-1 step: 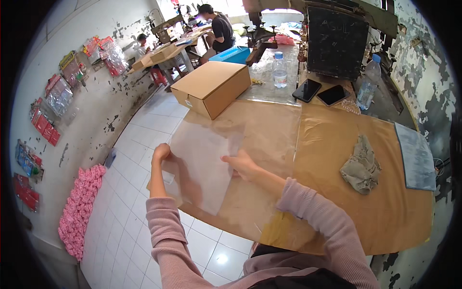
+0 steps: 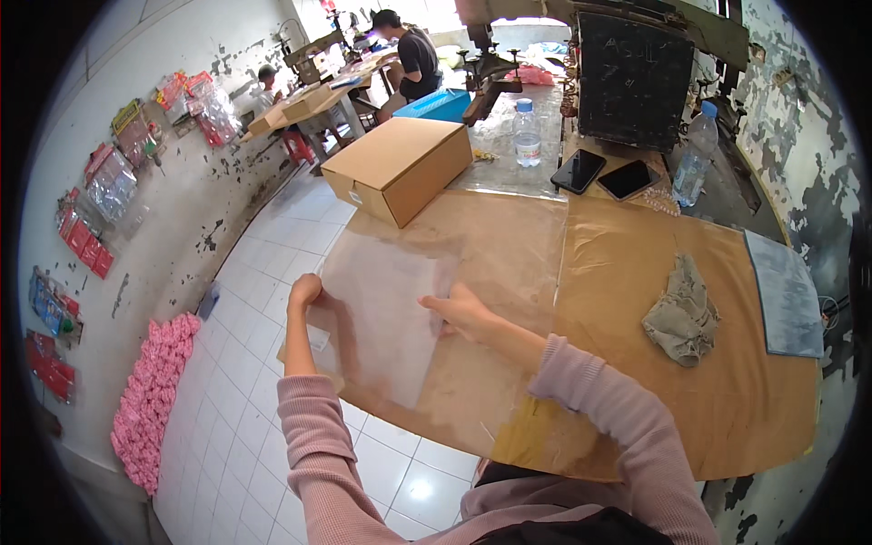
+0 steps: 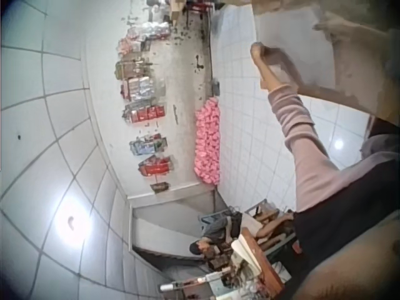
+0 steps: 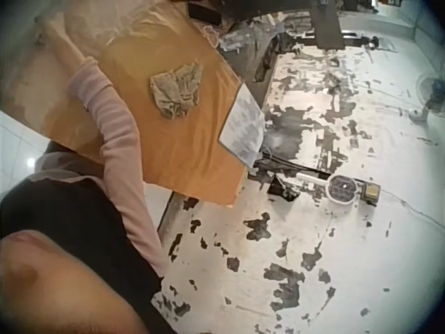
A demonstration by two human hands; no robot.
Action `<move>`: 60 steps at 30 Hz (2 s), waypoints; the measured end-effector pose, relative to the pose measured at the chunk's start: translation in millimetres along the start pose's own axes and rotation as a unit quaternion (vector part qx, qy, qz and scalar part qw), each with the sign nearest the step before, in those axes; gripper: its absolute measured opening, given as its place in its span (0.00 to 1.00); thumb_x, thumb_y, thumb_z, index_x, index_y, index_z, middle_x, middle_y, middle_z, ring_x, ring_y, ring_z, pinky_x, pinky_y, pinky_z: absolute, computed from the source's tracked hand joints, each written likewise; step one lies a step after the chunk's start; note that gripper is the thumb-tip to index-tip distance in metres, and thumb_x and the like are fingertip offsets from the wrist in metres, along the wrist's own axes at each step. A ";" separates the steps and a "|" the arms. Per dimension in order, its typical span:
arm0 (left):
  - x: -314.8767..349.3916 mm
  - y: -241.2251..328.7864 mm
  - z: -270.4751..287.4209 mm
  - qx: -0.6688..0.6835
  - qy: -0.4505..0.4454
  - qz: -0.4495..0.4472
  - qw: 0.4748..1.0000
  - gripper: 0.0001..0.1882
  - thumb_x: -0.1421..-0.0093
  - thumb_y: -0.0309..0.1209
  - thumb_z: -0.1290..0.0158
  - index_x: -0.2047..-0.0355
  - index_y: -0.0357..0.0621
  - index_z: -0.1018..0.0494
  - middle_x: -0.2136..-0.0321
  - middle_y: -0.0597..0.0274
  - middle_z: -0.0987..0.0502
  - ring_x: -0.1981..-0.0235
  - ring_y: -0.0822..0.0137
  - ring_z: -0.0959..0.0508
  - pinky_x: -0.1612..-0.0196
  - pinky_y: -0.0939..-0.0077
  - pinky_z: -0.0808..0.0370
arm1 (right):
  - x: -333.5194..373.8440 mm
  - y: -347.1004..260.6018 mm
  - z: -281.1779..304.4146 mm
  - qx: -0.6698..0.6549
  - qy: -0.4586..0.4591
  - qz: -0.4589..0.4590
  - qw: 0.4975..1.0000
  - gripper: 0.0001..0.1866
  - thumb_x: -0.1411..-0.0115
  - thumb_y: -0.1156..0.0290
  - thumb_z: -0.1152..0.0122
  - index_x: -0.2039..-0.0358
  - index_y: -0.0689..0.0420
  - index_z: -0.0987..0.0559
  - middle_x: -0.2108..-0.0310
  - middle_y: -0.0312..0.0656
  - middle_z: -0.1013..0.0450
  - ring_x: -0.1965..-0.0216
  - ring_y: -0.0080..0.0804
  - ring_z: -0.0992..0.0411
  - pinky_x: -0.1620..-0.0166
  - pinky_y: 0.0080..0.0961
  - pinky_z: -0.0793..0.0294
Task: The person separates plastic sheets and then wipes them down one by one on the table using a cloth.
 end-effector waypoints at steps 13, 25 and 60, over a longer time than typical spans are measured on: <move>44.6 158.1 193.0 0.121 0.207 -0.078 0.968 0.22 0.43 0.41 0.51 0.51 0.42 0.32 0.58 0.49 0.27 0.60 0.51 0.24 0.58 0.59 0.28 | 239.2 -124.8 230.5 0.760 0.213 0.321 0.524 0.24 0.49 0.53 0.38 0.58 0.57 0.25 0.47 0.49 0.37 0.47 0.49 0.39 0.46 0.43 0.39; 206.6 635.9 219.7 0.183 0.192 -0.641 0.720 0.18 0.49 0.40 0.44 0.64 0.39 0.29 0.68 0.53 0.27 0.68 0.54 0.24 0.64 0.63 0.27 | 420.8 -21.0 289.0 0.660 0.281 0.214 0.663 0.19 0.55 0.58 0.35 0.66 0.58 0.23 0.58 0.41 0.28 0.53 0.44 0.32 0.54 0.35 0.31; 260.1 640.8 359.4 0.543 0.164 -0.638 0.521 0.07 0.46 0.20 0.52 0.67 0.39 0.29 0.71 0.57 0.26 0.67 0.57 0.26 0.61 0.65 0.29 | 517.7 76.9 384.2 0.016 0.573 0.328 0.751 0.26 0.51 0.65 0.38 0.53 0.65 0.29 0.53 0.49 0.30 0.53 0.38 0.31 0.52 0.32 0.31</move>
Point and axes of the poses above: each hand's wrist, its own x-axis away from the middle knuckle, its own z-axis out of the back of the hand, y = z × x, the point moved 8 cm from there along -x, towards the middle knuckle
